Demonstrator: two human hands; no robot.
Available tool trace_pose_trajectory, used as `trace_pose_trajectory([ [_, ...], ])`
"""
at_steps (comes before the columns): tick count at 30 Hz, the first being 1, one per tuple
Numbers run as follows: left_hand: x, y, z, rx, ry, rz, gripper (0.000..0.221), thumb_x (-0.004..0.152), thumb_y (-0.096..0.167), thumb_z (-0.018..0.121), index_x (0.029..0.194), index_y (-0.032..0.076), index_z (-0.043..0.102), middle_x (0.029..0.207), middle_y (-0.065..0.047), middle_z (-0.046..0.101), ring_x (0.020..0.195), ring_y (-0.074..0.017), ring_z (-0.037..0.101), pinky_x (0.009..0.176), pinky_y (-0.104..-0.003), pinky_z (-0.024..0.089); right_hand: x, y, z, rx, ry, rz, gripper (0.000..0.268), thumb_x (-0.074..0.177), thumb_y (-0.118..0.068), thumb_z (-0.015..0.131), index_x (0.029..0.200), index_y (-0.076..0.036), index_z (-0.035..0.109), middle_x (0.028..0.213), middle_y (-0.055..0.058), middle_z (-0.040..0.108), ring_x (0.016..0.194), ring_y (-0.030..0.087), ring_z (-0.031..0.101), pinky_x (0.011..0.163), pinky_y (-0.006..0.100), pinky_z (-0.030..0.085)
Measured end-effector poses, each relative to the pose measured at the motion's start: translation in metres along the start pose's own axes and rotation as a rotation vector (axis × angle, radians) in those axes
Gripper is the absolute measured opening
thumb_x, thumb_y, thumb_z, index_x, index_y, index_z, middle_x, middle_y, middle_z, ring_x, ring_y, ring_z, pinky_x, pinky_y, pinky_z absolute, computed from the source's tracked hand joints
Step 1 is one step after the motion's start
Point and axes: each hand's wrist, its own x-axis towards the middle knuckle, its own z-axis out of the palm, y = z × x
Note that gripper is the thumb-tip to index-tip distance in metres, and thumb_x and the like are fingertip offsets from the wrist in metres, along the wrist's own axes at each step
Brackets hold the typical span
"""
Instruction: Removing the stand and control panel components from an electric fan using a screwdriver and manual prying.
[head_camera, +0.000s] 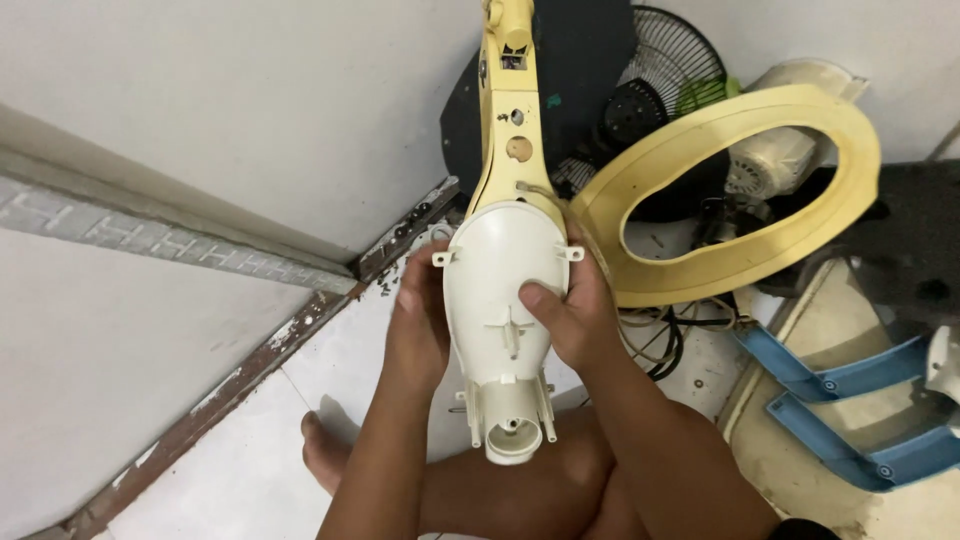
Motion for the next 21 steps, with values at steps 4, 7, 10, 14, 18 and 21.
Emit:
trace_pose_trajectory([
  [4, 0.020, 0.024, 0.013, 0.065, 0.119, -0.066, 0.105, 0.092, 0.082, 0.017, 0.150, -0.002, 0.045, 0.128, -0.025, 0.063, 0.119, -0.0358, 0.062, 0.106, -0.051, 0.050, -0.002, 0.014, 0.001, -0.094, -0.075, -0.024, 0.100, 0.085, -0.035, 0.075, 0.159, 0.005, 0.020, 0.157, 0.025, 0.043, 0.145, 0.028, 0.038, 0.125, 0.053, 0.025],
  [7, 0.021, 0.019, 0.012, 0.076, 0.146, -0.095, 0.102, 0.093, 0.081, 0.016, 0.150, 0.002, 0.047, 0.133, -0.026, 0.062, 0.123, -0.0357, 0.061, 0.109, -0.053, 0.048, 0.000, 0.002, 0.008, -0.174, -0.116, -0.036, 0.096, 0.086, -0.035, 0.071, 0.158, 0.007, 0.023, 0.160, 0.028, 0.036, 0.150, 0.034, 0.029, 0.126, 0.056, 0.019],
  [10, 0.018, 0.006, -0.001, 0.151, 0.185, -0.079, 0.092, 0.096, 0.076, 0.025, 0.152, 0.004, 0.043, 0.138, -0.024, 0.059, 0.126, -0.0343, 0.057, 0.113, -0.051, 0.044, 0.001, 0.000, 0.013, -0.239, -0.129, -0.001, 0.099, 0.080, -0.038, 0.076, 0.157, 0.004, 0.029, 0.167, 0.026, 0.024, 0.153, 0.037, 0.025, 0.127, 0.054, 0.020],
  [14, 0.006, 0.019, 0.019, 0.430, 0.206, -0.034, 0.073, 0.103, 0.057, 0.034, 0.145, -0.001, 0.048, 0.136, -0.026, 0.059, 0.129, -0.0354, 0.055, 0.116, -0.054, 0.040, -0.002, -0.001, 0.011, -0.324, -0.151, 0.008, 0.098, 0.079, -0.038, 0.076, 0.155, 0.007, 0.031, 0.165, 0.030, 0.025, 0.153, 0.041, 0.026, 0.126, 0.056, 0.020],
  [18, 0.007, 0.038, 0.036, 0.491, 0.414, -0.266, 0.057, 0.098, 0.046, 0.054, 0.140, 0.008, 0.061, 0.126, -0.018, 0.066, 0.120, -0.0317, 0.061, 0.112, -0.051, 0.043, -0.005, 0.002, 0.013, -0.334, -0.167, 0.037, 0.089, 0.080, -0.034, 0.077, 0.151, 0.005, 0.042, 0.166, 0.027, 0.028, 0.152, 0.039, 0.029, 0.125, 0.055, 0.022],
  [21, 0.008, 0.038, 0.029, 0.522, 0.446, -0.332, 0.055, 0.099, 0.048, 0.052, 0.138, 0.012, 0.065, 0.122, -0.017, 0.068, 0.117, -0.0305, 0.063, 0.109, -0.050, 0.045, -0.005, 0.004, 0.017, -0.267, -0.149, 0.055, 0.089, 0.080, -0.033, 0.078, 0.152, 0.004, 0.041, 0.163, 0.026, 0.033, 0.149, 0.036, 0.035, 0.124, 0.055, 0.026],
])
